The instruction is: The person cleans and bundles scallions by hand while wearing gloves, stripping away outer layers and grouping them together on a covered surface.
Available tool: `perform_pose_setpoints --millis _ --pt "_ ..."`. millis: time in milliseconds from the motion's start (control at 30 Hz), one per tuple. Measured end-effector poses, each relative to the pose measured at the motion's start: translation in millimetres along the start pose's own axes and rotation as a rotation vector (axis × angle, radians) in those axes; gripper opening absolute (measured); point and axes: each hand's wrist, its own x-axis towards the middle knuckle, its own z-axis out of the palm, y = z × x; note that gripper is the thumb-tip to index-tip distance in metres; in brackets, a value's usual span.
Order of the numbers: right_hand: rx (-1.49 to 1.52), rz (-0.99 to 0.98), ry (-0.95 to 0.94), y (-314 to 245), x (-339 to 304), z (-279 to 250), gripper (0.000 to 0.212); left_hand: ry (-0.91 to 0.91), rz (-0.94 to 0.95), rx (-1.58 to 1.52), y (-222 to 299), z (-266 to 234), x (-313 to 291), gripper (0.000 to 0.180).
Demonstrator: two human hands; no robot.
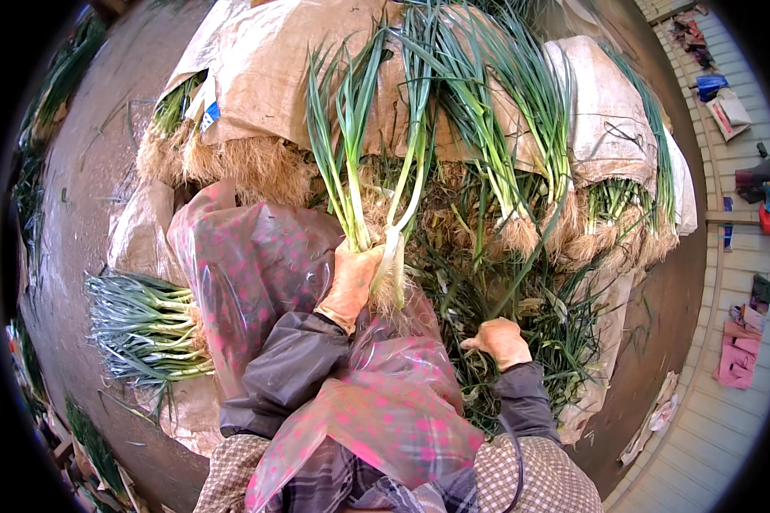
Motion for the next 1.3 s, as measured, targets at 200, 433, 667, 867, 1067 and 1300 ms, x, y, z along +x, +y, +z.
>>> perform_pose_setpoints --millis 200,433,667,867,1067,1300 --pt "1.099 -0.802 0.148 -97.7 10.5 -74.5 0.059 -0.026 0.098 0.299 8.9 7.0 -5.6 0.018" --pt "1.086 -0.757 -0.169 -141.3 64.1 -88.0 0.024 0.073 0.458 0.732 7.6 -0.2 -2.9 0.018" --pt "0.535 -1.177 0.168 -128.0 -31.0 -62.9 0.027 0.107 0.41 0.766 3.9 -2.3 3.5 0.014" --pt "0.011 -0.441 0.519 -60.7 1.2 -79.5 0.062 -0.024 -0.026 0.051 13.3 5.3 -1.9 0.019" --pt "0.501 -0.89 0.753 -123.6 64.8 -79.5 0.025 -0.103 0.027 0.288 5.5 -2.1 0.3 0.024" --pt "1.33 -0.841 0.408 -126.4 -25.2 -104.3 0.023 -0.092 -0.082 0.015 24.2 -4.1 -6.4 0.015"
